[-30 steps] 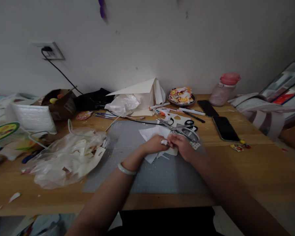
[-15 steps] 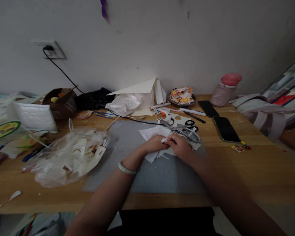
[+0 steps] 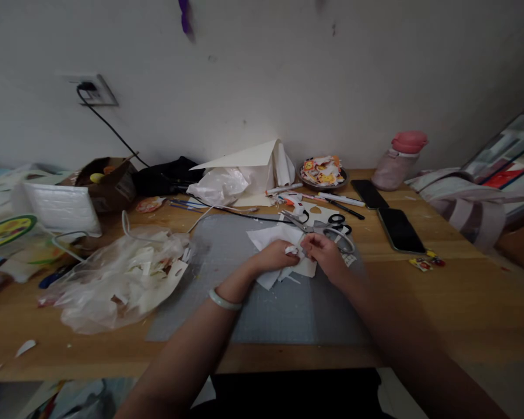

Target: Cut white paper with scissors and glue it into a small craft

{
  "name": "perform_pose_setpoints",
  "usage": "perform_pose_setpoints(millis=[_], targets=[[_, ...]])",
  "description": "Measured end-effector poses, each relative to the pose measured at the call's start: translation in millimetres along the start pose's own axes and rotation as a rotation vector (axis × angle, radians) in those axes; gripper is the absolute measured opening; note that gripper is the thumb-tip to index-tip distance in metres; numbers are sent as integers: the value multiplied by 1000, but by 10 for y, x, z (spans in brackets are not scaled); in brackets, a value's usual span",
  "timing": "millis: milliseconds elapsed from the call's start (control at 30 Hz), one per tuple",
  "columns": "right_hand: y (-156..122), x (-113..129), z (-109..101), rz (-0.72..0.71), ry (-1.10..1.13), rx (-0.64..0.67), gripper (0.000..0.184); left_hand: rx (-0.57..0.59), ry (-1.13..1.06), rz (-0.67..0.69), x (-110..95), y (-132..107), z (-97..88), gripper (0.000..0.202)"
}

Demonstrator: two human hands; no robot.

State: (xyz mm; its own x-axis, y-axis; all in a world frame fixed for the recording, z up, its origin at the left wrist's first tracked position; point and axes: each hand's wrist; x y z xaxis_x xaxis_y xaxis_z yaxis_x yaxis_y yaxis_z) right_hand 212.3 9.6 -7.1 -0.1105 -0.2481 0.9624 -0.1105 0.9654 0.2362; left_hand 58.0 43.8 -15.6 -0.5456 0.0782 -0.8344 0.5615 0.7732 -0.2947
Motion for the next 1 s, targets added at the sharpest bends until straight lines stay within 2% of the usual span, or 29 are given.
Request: perform_pose_setpoints(millis=[200, 300, 400, 500, 567, 633, 833, 900, 1000], targets=[[-40, -6, 17, -192, -365, 155, 14, 9, 48, 1, 51, 32, 7, 15], [-43, -7, 35, -139, -255, 187, 21, -6, 89, 12, 61, 43, 12, 16], [-40, 34, 34, -6, 70, 199, 33, 9, 64, 11, 46, 35, 9, 12], [-29, 85, -6, 48, 316, 92, 38, 19, 32, 27, 26, 23, 4, 12], [-14, 89, -41, 50, 276, -5, 37, 11, 23, 27, 19, 18, 4, 15], [2, 60, -63, 36, 136, -40, 35, 4, 10, 17, 20, 17, 6, 18], [-12, -30, 7, -107, -224, 139, 24, -8, 30, -24, 20, 12, 6, 20], [-28, -14, 35, -113, -207, 153, 27, -19, 60, -21, 12, 9, 2, 19], [-41, 34, 34, -25, 33, 164, 34, 6, 52, 11, 3, 8, 1, 14]])
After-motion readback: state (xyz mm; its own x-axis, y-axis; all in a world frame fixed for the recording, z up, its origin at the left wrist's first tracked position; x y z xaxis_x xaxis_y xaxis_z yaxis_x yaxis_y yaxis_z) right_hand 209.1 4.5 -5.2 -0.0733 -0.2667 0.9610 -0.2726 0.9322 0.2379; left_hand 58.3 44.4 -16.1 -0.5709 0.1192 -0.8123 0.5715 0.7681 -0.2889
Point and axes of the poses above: each hand's wrist, its own y-axis towards the middle knuckle, its own z-axis out of the palm, x = y × z, and after that the axes turned 13 degrees about -z, right-handed
